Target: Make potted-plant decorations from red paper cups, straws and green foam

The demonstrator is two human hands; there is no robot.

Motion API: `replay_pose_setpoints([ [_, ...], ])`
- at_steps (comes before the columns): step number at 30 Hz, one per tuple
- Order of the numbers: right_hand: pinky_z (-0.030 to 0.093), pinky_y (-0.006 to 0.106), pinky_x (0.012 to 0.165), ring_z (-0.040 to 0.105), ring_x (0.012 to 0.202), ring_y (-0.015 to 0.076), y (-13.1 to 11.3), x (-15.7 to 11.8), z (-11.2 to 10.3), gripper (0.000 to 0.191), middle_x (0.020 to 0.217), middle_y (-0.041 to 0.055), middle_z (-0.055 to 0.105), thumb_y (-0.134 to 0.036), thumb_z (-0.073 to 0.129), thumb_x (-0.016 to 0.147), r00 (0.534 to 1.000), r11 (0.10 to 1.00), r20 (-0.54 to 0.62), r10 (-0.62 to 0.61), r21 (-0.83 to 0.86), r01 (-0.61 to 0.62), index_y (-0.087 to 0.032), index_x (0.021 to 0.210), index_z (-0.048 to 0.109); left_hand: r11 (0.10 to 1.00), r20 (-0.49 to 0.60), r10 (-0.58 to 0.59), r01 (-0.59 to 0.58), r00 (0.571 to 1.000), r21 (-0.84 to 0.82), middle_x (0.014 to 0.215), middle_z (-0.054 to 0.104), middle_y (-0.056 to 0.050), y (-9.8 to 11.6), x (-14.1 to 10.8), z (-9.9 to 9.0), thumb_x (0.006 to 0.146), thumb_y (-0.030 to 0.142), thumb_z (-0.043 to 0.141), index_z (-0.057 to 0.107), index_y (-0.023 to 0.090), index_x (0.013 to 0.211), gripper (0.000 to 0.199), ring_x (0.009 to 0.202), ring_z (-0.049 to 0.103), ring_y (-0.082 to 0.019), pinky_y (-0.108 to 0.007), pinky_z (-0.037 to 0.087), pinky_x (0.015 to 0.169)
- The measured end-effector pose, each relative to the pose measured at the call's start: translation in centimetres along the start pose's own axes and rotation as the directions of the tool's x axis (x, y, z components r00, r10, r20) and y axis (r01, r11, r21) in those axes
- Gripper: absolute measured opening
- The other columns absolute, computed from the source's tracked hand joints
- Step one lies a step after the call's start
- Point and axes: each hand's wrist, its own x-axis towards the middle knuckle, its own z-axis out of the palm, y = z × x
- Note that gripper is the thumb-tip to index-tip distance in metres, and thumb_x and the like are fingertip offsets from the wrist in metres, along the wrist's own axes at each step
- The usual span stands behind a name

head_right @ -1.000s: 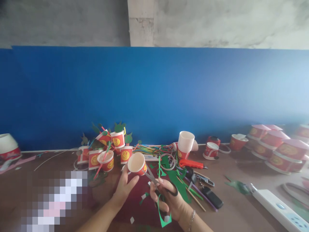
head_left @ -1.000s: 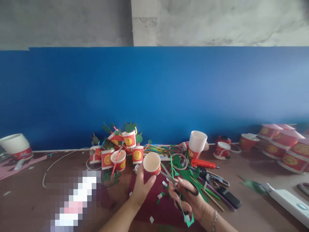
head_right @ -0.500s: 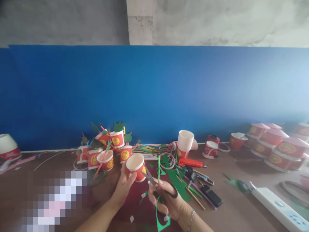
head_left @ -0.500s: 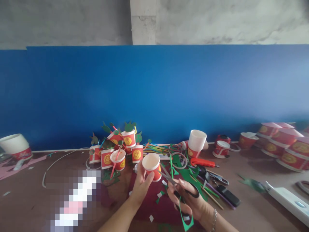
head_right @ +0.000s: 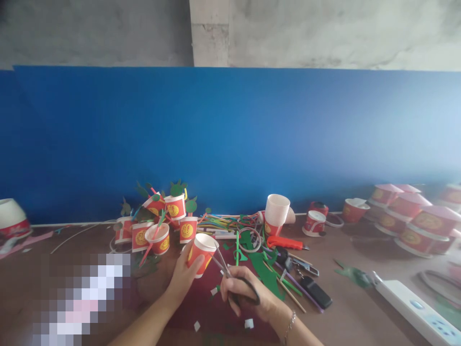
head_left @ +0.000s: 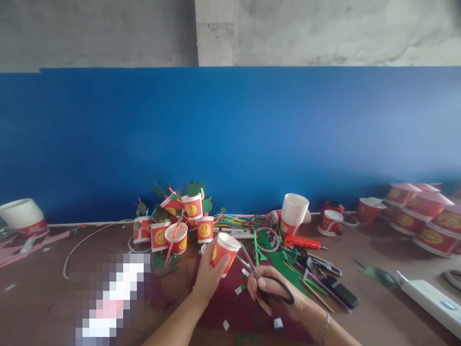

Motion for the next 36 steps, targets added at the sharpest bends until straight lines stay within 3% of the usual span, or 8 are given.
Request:
replay_pose_setpoints([
  [5, 0.021, 0.016, 0.033, 0.038, 0.032, 0.0037, -0.5, 0.1, 0.0, 0.036, 0.042, -0.0081, 0.042, -0.044, 0.07, 0.07, 0.985, 0.973, -0.168, 0.045, -0.215, -0.081, -0.015, 0.06, 0.05, 0.997, -0.054, 0.059, -0.057, 0.997, 0.042, 0.123, 0.054, -0.011, 0.9, -0.3, 0.0, 0.08, 0.035, 0.058, 0.049, 0.019, 0.12, 0.044, 0.116, 0.049, -0.027, -0.041, 0.036, 0.099],
  [9, 0.018, 0.017, 0.033, 0.039, 0.033, 0.0025, 0.4, 0.2, -0.3, 0.04, 0.058, -0.0013, 0.055, -0.052, 0.057, 0.078, 0.994, 0.998, -0.108, 0.028, 0.061, -0.021, -0.013, 0.069, 0.055, 0.992, -0.073, 0.058, -0.065, 0.996, -0.109, 0.126, 0.049, -0.012, 1.4, -0.8, 0.1, 0.077, 0.044, 0.06, 0.038, 0.022, 0.126, 0.058, 0.115, 0.051, -0.028, -0.041, 0.043, 0.094],
  [13, 0.014, 0.015, 0.033, 0.031, 0.035, 0.0004, 1.2, 0.1, -0.7, 0.04, 0.062, -0.0013, 0.054, -0.054, 0.054, 0.08, 0.989, 0.925, -0.096, 0.111, 0.375, -0.067, -0.014, 0.074, 0.056, 0.97, -0.024, 0.163, -0.164, 0.986, -0.179, 0.138, 0.036, -0.013, 1.1, -1.1, 0.4, 0.062, 0.044, 0.075, 0.027, 0.025, 0.134, 0.089, 0.128, 0.037, -0.033, -0.044, 0.036, 0.102],
  [16, 0.013, 0.013, 0.032, 0.034, 0.04, 0.002, 1.3, 0.0, -0.9, 0.041, 0.064, -0.0012, 0.052, -0.056, 0.057, 0.078, 0.985, 0.859, -0.107, 0.135, 0.507, -0.063, -0.015, 0.072, 0.055, 0.976, -0.007, 0.182, -0.181, 0.983, -0.125, 0.141, 0.031, -0.014, 1.0, -1.4, 0.7, 0.068, 0.033, 0.074, 0.024, 0.026, 0.136, 0.084, 0.131, 0.032, -0.031, -0.044, 0.032, 0.106],
  [19, 0.012, 0.013, 0.031, 0.037, 0.042, 0.0029, 1.2, 0.0, -1.0, 0.045, 0.062, -0.0015, 0.05, -0.059, 0.055, 0.078, 0.987, 0.83, -0.069, 0.146, 0.551, -0.084, -0.015, 0.073, 0.054, 0.983, -0.014, 0.162, -0.162, 0.987, -0.088, 0.136, 0.038, -0.014, 1.2, -1.4, 0.8, 0.074, 0.029, 0.067, 0.03, 0.025, 0.133, 0.07, 0.124, 0.042, -0.029, -0.043, 0.037, 0.102],
  [24, 0.011, 0.015, 0.03, 0.041, 0.032, 0.0026, 1.1, 0.1, -0.8, 0.058, 0.063, -0.0012, 0.053, -0.072, 0.037, 0.078, 0.971, 0.841, 0.12, 0.205, 0.487, -0.237, -0.015, 0.077, 0.051, 0.993, -0.11, 0.119, -0.12, 0.987, -0.007, 0.111, 0.058, -0.011, 1.0, -0.5, 0.4, 0.067, 0.038, 0.07, 0.046, 0.019, 0.121, 0.061, 0.103, 0.058, -0.027, -0.042, 0.044, 0.091],
  [30, 0.014, 0.014, 0.031, 0.052, 0.037, 0.0063, 1.0, 0.2, 0.1, 0.057, 0.065, 0.0002, 0.056, -0.071, 0.044, 0.074, 0.969, 0.89, 0.143, 0.201, 0.385, -0.242, -0.014, 0.076, 0.052, 0.994, -0.074, 0.11, -0.11, 0.991, 0.003, 0.097, 0.064, -0.009, 0.7, -0.3, 0.0, 0.071, 0.044, 0.064, 0.051, 0.018, 0.115, 0.053, 0.095, 0.06, -0.026, -0.04, 0.045, 0.088],
  [36, 0.02, 0.013, 0.028, 0.05, 0.035, 0.005, 0.3, -0.1, 0.4, 0.05, 0.055, -0.0003, 0.056, -0.059, 0.054, 0.076, 0.974, 0.988, 0.164, 0.154, 0.003, -0.156, -0.01, 0.071, 0.057, 0.996, -0.048, 0.078, -0.076, 0.996, 0.036, 0.101, 0.062, -0.009, 1.1, -0.4, -0.3, 0.079, 0.049, 0.055, 0.05, 0.019, 0.113, 0.046, 0.098, 0.058, -0.024, -0.037, 0.042, 0.091],
])
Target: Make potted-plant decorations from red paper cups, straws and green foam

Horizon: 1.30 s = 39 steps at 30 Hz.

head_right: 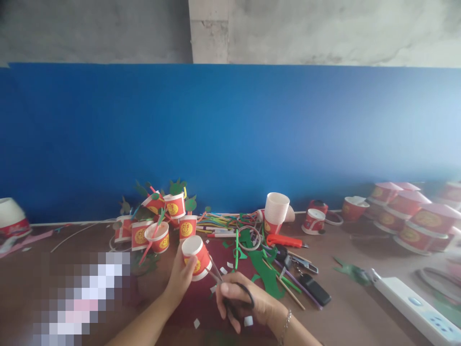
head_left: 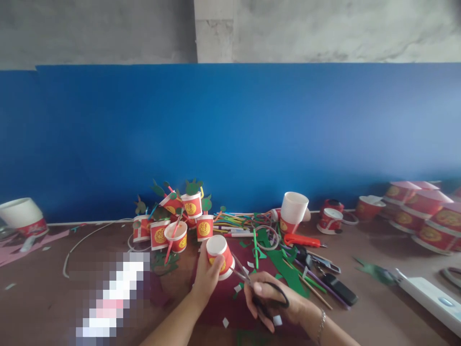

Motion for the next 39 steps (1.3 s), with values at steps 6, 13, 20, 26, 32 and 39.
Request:
replay_pose_setpoints([
  [6, 0.023, 0.013, 0.028, 0.046, 0.032, 0.0035, 0.0, 0.0, 0.2, 0.044, 0.058, 0.0002, 0.058, -0.054, 0.061, 0.074, 0.998, 1.0, -0.056, -0.028, -0.003, 0.028, -0.011, 0.072, 0.055, 0.981, -0.085, -0.157, 0.145, 0.984, -0.131, 0.137, 0.044, -0.009, -1.0, 0.0, 0.3, 0.089, 0.048, 0.038, 0.036, 0.024, 0.131, 0.048, 0.127, 0.041, -0.023, -0.036, 0.035, 0.102],
  [13, 0.012, 0.014, 0.03, 0.031, 0.03, -0.0004, 0.4, 0.1, -0.5, 0.049, 0.058, -0.0031, 0.051, -0.062, 0.048, 0.079, 0.986, 0.935, -0.169, 0.006, 0.35, 0.054, -0.014, 0.077, 0.056, 0.972, 0.036, -0.014, 0.022, 0.999, -0.233, 0.149, 0.03, -0.008, 0.6, -0.5, 0.4, 0.087, 0.042, 0.048, 0.027, 0.026, 0.14, 0.06, 0.135, 0.029, -0.025, -0.035, 0.032, 0.106],
  [20, 0.012, 0.013, 0.029, 0.029, 0.031, -0.0009, 0.2, -0.1, -0.8, 0.055, 0.059, -0.003, 0.05, -0.066, 0.042, 0.081, 0.993, 0.926, -0.116, -0.025, 0.371, 0.066, -0.013, 0.079, 0.055, 0.966, 0.04, -0.022, 0.032, 0.999, -0.258, 0.128, 0.053, -0.01, 0.5, -0.4, 0.7, 0.082, 0.042, 0.057, 0.037, 0.024, 0.135, 0.06, 0.104, 0.058, -0.024, -0.031, 0.05, 0.081],
  [26, 0.02, 0.013, 0.025, 0.039, 0.028, 0.0015, 0.8, 0.1, -0.6, 0.051, 0.058, -0.0004, 0.055, -0.062, 0.05, 0.077, 0.996, 0.973, -0.044, -0.075, 0.217, 0.083, -0.011, 0.073, 0.055, 0.971, -0.008, -0.184, 0.18, 0.983, -0.157, 0.065, 0.06, -0.001, -0.4, 0.0, 0.4, 0.083, 0.056, 0.047, 0.052, 0.017, 0.122, 0.055, 0.043, 0.047, -0.011, -0.022, 0.036, 0.039],
  [32, 0.025, 0.012, 0.027, 0.046, 0.031, 0.0032, 1.0, 0.3, -0.5, 0.038, 0.059, 0.0005, 0.059, -0.048, 0.063, 0.075, 0.996, 0.998, -0.075, -0.043, 0.052, 0.047, -0.011, 0.074, 0.055, 0.956, -0.06, -0.281, 0.274, 0.958, -0.106, 0.061, 0.059, 0.0, -0.1, 0.0, 0.1, 0.077, 0.06, 0.05, 0.059, 0.019, 0.111, 0.054, 0.035, 0.045, -0.011, -0.021, 0.03, 0.032],
  [39, 0.013, 0.012, 0.028, 0.032, 0.028, -0.0017, 1.0, 0.2, -1.0, 0.049, 0.058, -0.0029, 0.052, -0.061, 0.046, 0.082, 0.986, 0.898, -0.16, -0.036, 0.428, 0.102, -0.013, 0.078, 0.055, 0.976, 0.061, -0.093, 0.103, 0.994, -0.192, 0.067, 0.061, -0.001, 0.7, -0.3, 0.6, 0.082, 0.045, 0.052, 0.041, 0.018, 0.129, 0.055, 0.054, 0.057, -0.013, -0.021, 0.043, 0.047],
])
